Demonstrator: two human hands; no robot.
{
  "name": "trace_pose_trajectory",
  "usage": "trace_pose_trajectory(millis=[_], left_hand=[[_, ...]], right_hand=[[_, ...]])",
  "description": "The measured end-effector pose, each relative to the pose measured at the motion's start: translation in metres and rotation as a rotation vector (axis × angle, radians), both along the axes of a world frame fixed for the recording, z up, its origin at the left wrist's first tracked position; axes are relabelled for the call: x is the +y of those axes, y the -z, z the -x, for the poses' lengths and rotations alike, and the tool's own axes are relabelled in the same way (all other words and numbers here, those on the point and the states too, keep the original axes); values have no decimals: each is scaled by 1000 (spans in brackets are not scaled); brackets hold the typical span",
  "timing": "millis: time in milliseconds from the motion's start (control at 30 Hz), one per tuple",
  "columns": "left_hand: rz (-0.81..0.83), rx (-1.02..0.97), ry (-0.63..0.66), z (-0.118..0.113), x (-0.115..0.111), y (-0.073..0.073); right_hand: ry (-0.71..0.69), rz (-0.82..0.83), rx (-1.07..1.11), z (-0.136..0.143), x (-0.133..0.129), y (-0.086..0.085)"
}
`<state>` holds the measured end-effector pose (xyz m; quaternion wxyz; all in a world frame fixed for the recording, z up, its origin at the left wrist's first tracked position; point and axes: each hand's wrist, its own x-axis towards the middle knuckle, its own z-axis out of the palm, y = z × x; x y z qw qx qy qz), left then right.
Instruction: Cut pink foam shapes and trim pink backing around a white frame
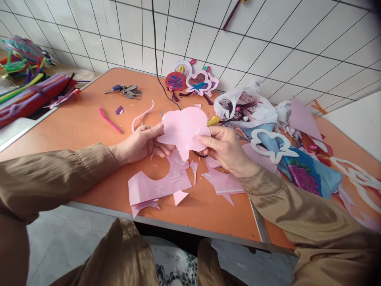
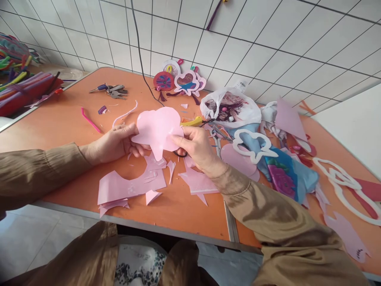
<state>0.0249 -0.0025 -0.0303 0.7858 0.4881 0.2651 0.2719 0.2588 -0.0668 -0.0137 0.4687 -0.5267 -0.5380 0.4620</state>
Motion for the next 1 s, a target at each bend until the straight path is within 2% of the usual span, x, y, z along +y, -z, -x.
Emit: trace_pose_trajectory(millis=[133,267,367,500,633,800,1000], left_hand=[[-59,-5,52,0,-2,1],[-34,39,-2,0,-4,1],[-23,63,-32,-1,-6,2],[-21,15,-84,-1,-8,2],[-17,8,-50,1,-5,1],[-31,-2,-83,0,-6,-1],[-101,36,-129,-1,-11,-3]], right_hand=[[-58,-72,-114,-2,-1,-1],[-189,-125,-246,-3,-3,-5],[-223,-99,-191,-3,-4,-4],[-202,-76,-91,-3,-2,1],[-144,-120,-165,-5,0,2],[-138,-113,-208,-7,-1,-1],[-118,-118,-77,-8,-2,-1]])
